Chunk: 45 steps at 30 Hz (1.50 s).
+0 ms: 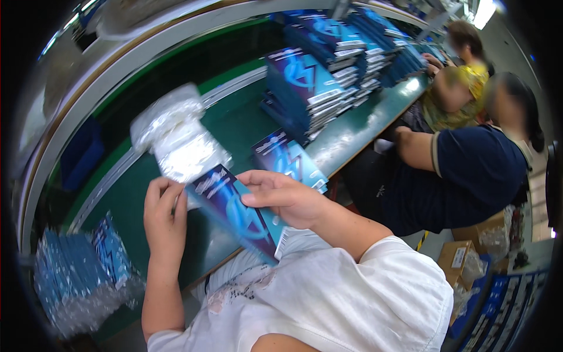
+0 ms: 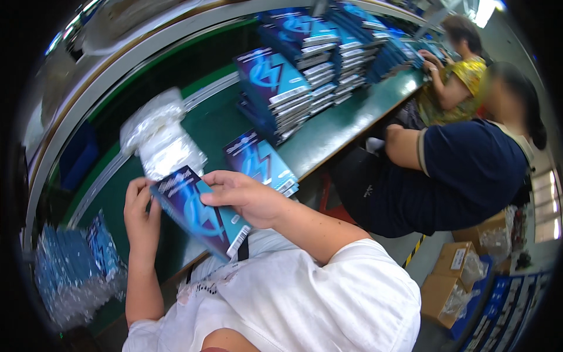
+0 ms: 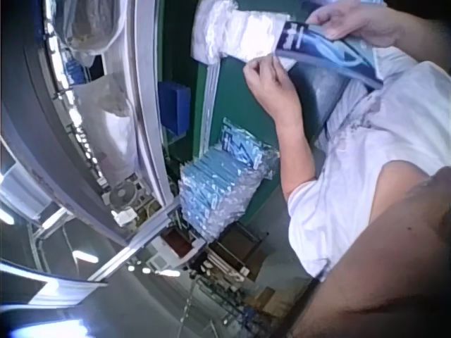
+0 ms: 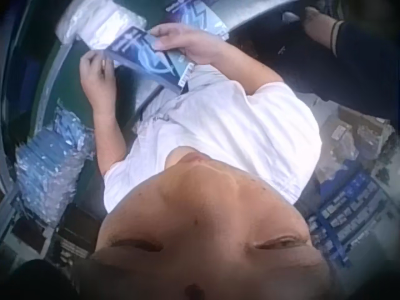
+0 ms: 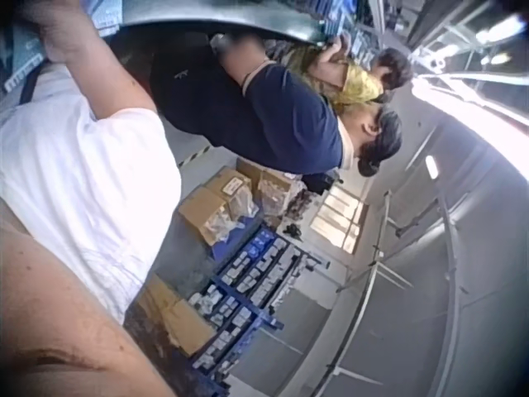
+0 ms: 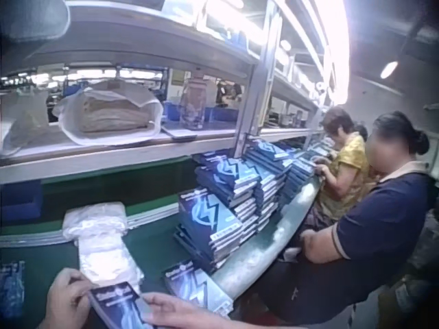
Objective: The person repeatedly picks up small blue boxes from a stack, places each box into a clear plastic bag, and sets the packaged unit aside on the table. The process is repeated continuously with multiple identical boxes.
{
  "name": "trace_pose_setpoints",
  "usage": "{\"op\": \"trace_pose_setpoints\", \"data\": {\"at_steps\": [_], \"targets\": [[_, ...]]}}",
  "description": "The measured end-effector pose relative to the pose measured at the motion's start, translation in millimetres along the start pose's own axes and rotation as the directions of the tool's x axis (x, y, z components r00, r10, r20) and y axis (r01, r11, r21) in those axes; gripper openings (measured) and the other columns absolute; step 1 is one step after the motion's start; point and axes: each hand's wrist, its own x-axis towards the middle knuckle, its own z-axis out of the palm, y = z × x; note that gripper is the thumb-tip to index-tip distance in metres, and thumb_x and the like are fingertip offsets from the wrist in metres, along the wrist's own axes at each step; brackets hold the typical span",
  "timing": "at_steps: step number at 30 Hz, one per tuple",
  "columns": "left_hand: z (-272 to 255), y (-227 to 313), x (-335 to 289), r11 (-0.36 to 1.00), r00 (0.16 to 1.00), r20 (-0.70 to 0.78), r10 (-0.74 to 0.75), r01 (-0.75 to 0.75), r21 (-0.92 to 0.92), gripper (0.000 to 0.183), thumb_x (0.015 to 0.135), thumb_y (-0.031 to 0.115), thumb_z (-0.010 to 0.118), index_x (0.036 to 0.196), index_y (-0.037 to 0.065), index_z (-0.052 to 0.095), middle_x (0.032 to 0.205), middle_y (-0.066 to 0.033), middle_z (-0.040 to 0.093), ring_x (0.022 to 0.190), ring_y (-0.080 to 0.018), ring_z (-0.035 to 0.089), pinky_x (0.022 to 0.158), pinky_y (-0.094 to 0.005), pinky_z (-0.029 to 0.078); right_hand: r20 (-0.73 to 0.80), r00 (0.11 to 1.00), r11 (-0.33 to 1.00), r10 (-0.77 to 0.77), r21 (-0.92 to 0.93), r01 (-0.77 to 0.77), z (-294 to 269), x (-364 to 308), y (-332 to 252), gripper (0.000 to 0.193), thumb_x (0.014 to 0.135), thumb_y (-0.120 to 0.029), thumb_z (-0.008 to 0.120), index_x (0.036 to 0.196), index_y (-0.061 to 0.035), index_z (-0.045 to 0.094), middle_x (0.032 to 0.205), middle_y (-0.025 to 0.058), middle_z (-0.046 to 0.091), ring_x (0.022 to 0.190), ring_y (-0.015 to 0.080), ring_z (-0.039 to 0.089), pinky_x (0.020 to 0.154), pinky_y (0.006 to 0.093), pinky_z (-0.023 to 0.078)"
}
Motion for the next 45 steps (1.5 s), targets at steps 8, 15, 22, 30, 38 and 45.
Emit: {"op": "trace_pose_setpoints", "data": {"at_steps": [8,15,22,30,38,45], "targets": [[-0.8,6.1,-6.0,0.901,0.966,0.047,-0.254,0.254,-0.353,0.011,0.078,-0.002,0.065,0.088,-0.001,0.067,0.078,-0.0035,0.055,0.069,-0.0089,0.052,0.060,-0.0205,0.041,0.046,0.987,0.988,0.156,-0.015,-0.156,4.7,21.7,15.0,0.081,0.082,-0.004,0.067,0.142,0.0103,0.015,0.110,0.0212,0.060,0.095,0.0202,0.064,0.080,0.0289,0.052],[2.4,-9.4,-17.5,0.642,0.865,0.223,-0.449,0.487,-0.593,0.014,0.081,0.009,0.069,0.090,-0.002,0.068,0.081,-0.0045,0.057,0.071,-0.0094,0.057,0.062,-0.0227,0.045,0.008,0.981,0.980,0.192,-0.050,-0.192,13.6,15.6,2.6,0.064,0.083,-0.005,0.064,0.136,0.0111,0.032,0.110,0.0185,0.062,0.091,0.0177,0.066,0.077,0.0273,0.054],[-5.6,-4.6,-9.5,0.918,0.969,0.162,-0.186,0.230,-0.323,0.014,0.074,0.003,0.067,0.087,-0.001,0.067,0.080,-0.0078,0.060,0.072,-0.0158,0.059,0.064,-0.0252,0.046,0.050,0.974,0.974,0.220,-0.064,-0.217,19.1,21.4,-2.9,0.068,0.082,-0.006,0.066,0.138,0.0115,0.029,0.108,0.0182,0.063,0.090,0.0187,0.066,0.078,0.0281,0.054],[3.7,-21.4,-12.1,0.540,0.831,0.239,-0.502,0.517,-0.664,0.006,0.084,0.000,0.062,0.089,-0.002,0.063,0.086,-0.0047,0.063,0.076,-0.0116,0.059,0.070,-0.0212,0.046,0.019,0.993,0.987,0.114,-0.117,-0.111,7.1,28.4,-2.9,0.055,0.083,0.000,0.061,0.132,0.0109,0.039,0.110,0.0179,0.062,0.093,0.0190,0.065,0.079,0.0298,0.053],[6.5,-24.7,-13.6,0.564,0.859,0.152,-0.488,0.444,-0.696,0.013,0.084,0.004,0.065,0.095,-0.003,0.063,0.089,-0.0055,0.062,0.079,-0.0098,0.058,0.071,-0.0208,0.046,0.141,0.982,0.984,0.127,-0.145,-0.106,6.5,31.5,-3.6,0.077,0.079,-0.004,0.068,0.137,0.0166,0.023,0.114,0.0249,0.059,0.095,0.0215,0.065,0.083,0.0295,0.051],[8.0,-26.4,-6.7,0.389,0.856,0.304,-0.418,0.470,-0.792,0.008,0.089,0.004,0.053,0.094,0.002,0.058,0.083,-0.0049,0.063,0.074,-0.0099,0.060,0.070,-0.0219,0.050,0.157,0.985,0.994,0.073,-0.087,-0.060,21.4,48.0,7.0,0.064,0.081,-0.002,0.063,0.136,0.0116,0.032,0.107,0.0200,0.062,0.092,0.0208,0.065,0.080,0.0306,0.054]]}}
